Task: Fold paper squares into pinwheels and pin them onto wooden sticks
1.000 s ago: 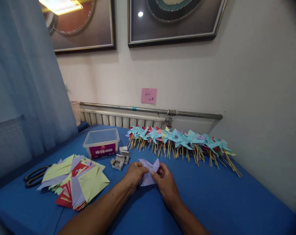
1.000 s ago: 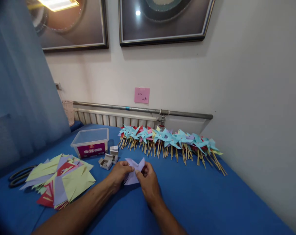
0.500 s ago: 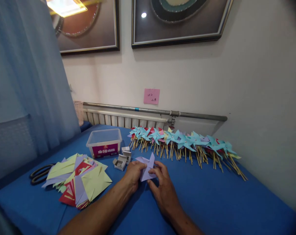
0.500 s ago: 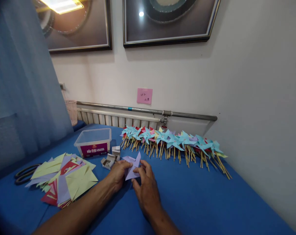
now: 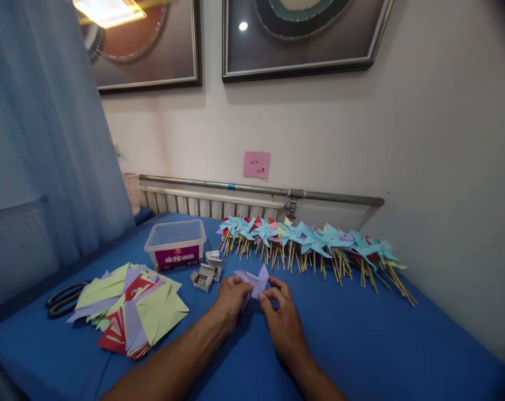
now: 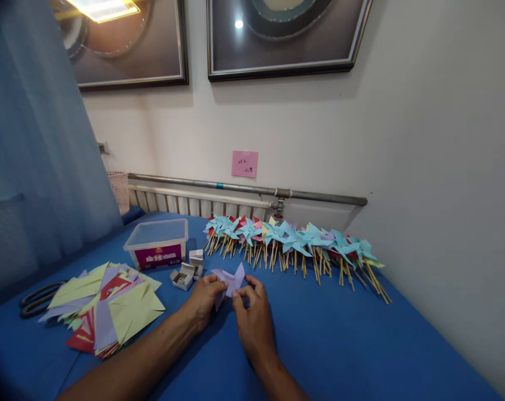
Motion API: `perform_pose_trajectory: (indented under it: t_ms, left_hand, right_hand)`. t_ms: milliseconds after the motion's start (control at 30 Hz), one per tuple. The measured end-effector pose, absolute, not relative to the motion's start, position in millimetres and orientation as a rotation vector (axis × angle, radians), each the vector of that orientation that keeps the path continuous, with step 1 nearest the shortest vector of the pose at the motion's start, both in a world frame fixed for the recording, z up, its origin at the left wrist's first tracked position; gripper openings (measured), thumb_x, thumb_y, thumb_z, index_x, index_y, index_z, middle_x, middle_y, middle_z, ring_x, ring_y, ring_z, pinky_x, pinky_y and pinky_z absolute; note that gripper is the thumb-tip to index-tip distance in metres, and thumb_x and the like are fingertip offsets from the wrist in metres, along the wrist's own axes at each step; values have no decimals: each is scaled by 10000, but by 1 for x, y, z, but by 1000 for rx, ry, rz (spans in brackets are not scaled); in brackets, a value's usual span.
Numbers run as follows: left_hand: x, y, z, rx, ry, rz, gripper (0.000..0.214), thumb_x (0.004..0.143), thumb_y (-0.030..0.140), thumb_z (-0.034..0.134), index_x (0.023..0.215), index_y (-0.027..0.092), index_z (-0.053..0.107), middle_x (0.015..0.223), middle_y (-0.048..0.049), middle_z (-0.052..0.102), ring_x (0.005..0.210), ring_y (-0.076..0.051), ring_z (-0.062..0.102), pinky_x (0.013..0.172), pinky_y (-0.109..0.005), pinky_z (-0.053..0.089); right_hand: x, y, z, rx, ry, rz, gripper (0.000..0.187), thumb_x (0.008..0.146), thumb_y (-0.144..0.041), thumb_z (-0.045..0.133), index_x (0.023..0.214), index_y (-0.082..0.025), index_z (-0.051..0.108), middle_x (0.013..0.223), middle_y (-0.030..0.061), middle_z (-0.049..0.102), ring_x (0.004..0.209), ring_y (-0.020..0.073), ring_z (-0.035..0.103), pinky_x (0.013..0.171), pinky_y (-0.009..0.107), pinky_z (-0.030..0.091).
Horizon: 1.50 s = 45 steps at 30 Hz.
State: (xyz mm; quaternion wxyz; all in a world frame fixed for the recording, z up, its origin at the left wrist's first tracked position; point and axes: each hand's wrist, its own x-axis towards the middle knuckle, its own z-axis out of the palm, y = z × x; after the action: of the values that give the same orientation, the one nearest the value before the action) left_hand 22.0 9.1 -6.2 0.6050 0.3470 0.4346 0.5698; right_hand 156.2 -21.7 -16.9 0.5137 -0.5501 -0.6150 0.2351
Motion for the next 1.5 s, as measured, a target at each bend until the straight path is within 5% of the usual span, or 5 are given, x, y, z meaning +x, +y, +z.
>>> perform_pose_trajectory:
  t_ms: [367, 1233, 1400, 1500]
  left_hand:
    - [24, 10, -11, 822, 1069, 1315, 209, 550, 229, 768, 606, 177, 574, 555, 7, 608, 498, -109, 512, 532, -235, 411]
    - [24, 7, -5, 887, 1101, 1289, 153, 592, 212, 766, 630, 151, 631, 529, 21, 582, 464, -88, 439, 502, -228, 316]
    - [22, 9, -7, 906, 1100, 1266, 216, 601, 246, 777, 585, 177, 573, 481, 35, 526, 435, -90, 413, 474, -237, 285]
    - [21, 9, -8, 941, 1064, 1255, 242, 608, 269, 798, 591, 176, 575, 489, 31, 533, 441, -89, 421, 487, -236, 302]
  right_hand:
    - [157, -12, -19, -1400, -1364, 716, 245, 747, -415, 632, 585, -236, 677, 1281, 169, 714, 1251, 341, 643, 1109, 446, 428]
    - [160, -13, -23, -1309, -1426, 663, 267, 787, -417, 679, 580, -249, 662, 1044, 117, 780, 1080, 331, 698, 1006, 459, 491]
    - [161, -10, -19, -1315, -1250, 766, 264, 742, -502, 736, 770, -245, 683, 856, 63, 777, 863, 286, 724, 854, 406, 556]
    - [162, -9, -16, -1170, -1113, 953, 409, 704, -541, 790, 948, -224, 706, 925, 87, 802, 884, 294, 749, 805, 397, 584]
